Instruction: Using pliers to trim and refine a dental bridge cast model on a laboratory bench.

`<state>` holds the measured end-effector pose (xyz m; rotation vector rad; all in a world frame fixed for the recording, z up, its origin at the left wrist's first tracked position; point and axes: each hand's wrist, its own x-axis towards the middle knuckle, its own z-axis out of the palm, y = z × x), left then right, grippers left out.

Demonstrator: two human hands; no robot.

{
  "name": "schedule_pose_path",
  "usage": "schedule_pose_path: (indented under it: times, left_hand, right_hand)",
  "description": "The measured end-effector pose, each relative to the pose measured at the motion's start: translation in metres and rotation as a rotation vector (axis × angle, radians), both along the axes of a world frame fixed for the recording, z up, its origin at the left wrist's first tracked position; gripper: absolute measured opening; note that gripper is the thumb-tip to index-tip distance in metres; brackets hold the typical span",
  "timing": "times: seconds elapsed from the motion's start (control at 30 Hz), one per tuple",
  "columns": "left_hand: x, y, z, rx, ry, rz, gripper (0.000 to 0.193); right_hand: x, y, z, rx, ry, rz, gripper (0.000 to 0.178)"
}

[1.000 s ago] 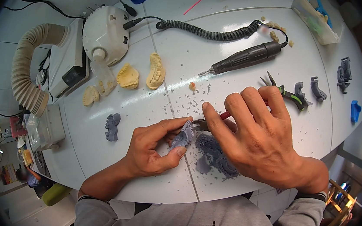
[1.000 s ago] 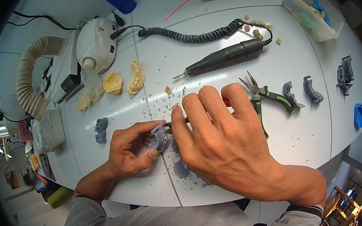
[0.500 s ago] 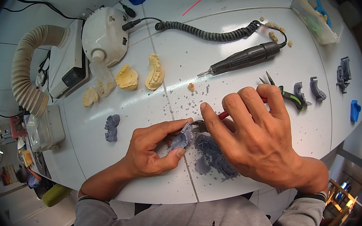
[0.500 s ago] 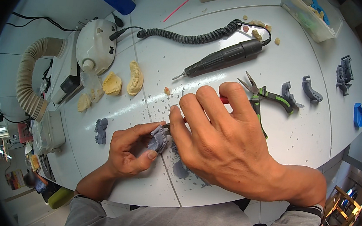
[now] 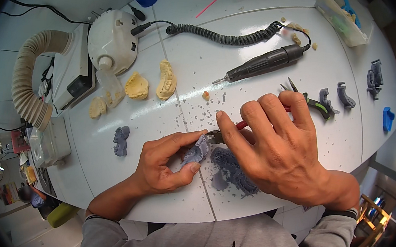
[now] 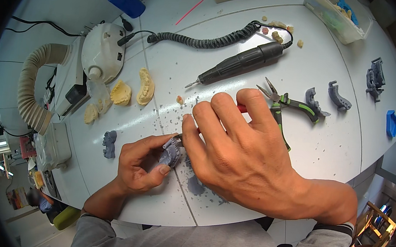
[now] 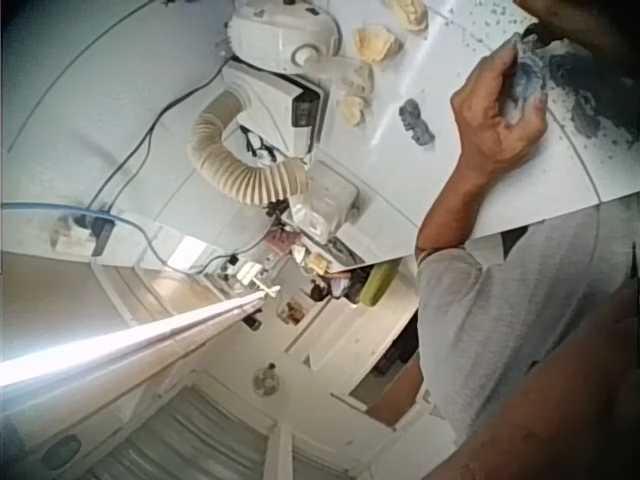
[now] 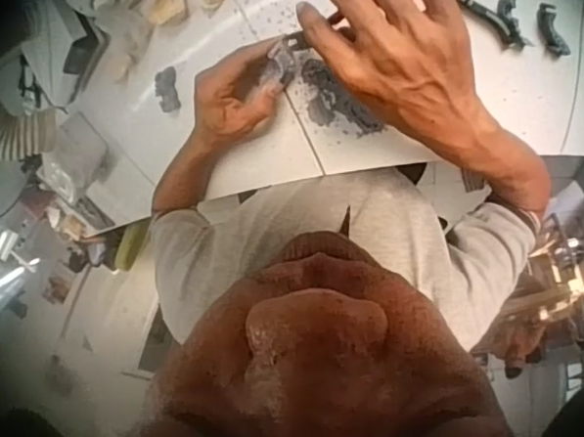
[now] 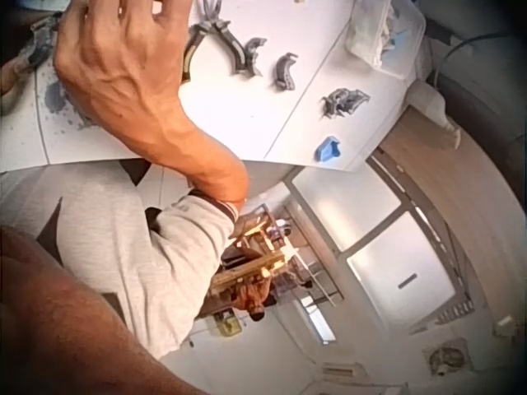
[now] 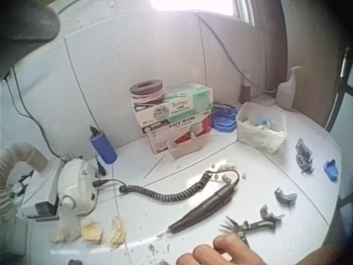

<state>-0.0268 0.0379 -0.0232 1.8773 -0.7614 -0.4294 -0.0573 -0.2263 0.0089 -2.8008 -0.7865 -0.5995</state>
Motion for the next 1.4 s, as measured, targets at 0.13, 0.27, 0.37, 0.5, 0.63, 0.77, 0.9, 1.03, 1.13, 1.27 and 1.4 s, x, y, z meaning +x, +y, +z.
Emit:
schedule_pose_path:
  times: [0.13,0.27,0.37,0.5,0.63,0.77,0.9,1.03,1.13,1.27,1.4]
  left_hand:
    - [0.000,0.000,-0.001,-0.011,-0.004,0.005,0.056]
    - [0.000,-0.001,0.002,0.016,-0.006,-0.007,0.056]
    - [0.000,-0.001,0.002,0.025,-0.025,-0.018,0.056]
    - [-0.001,0.002,-0.003,-0.012,0.008,0.007,0.056]
    - [0.001,0.000,-0.002,-0.019,-0.038,-0.025,0.056]
    - [0.001,-0.001,0.001,0.007,-0.021,-0.046,0.056]
    - [0.000,-0.002,0.000,0.019,-0.065,-0.054,0.057]
    - [0.001,-0.001,0.002,0.045,-0.066,-0.060,0.057]
    - [0.001,-0.001,0.003,0.047,-0.072,-0.053,0.056]
    - [0.001,-0.002,0.002,0.027,-0.067,-0.055,0.056]
    - [-0.001,-0.002,0.000,0.032,-0.068,-0.035,0.057]
  right_hand:
    - [0.000,0.001,-0.002,0.007,-0.012,-0.005,0.035]
    - [-0.002,0.003,-0.003,-0.039,0.005,-0.007,0.035]
    - [-0.003,0.006,-0.003,-0.042,-0.012,-0.010,0.035]
    - [-0.002,0.007,-0.010,-0.045,-0.129,-0.017,0.034]
    - [-0.002,0.006,-0.004,-0.041,-0.073,-0.008,0.036]
    - [-0.004,0.004,-0.002,-0.072,-0.007,0.016,0.036]
    - [-0.004,0.003,0.001,-0.084,0.019,0.030,0.036]
    - [-0.004,0.003,0.000,-0.083,0.027,0.031,0.035]
    - [-0.002,0.003,-0.004,-0.083,0.051,0.051,0.034]
    - [0.002,0.001,-0.010,-0.020,-0.079,0.064,0.013]
    - [0.001,-0.002,-0.012,-0.009,-0.069,0.063,0.013]
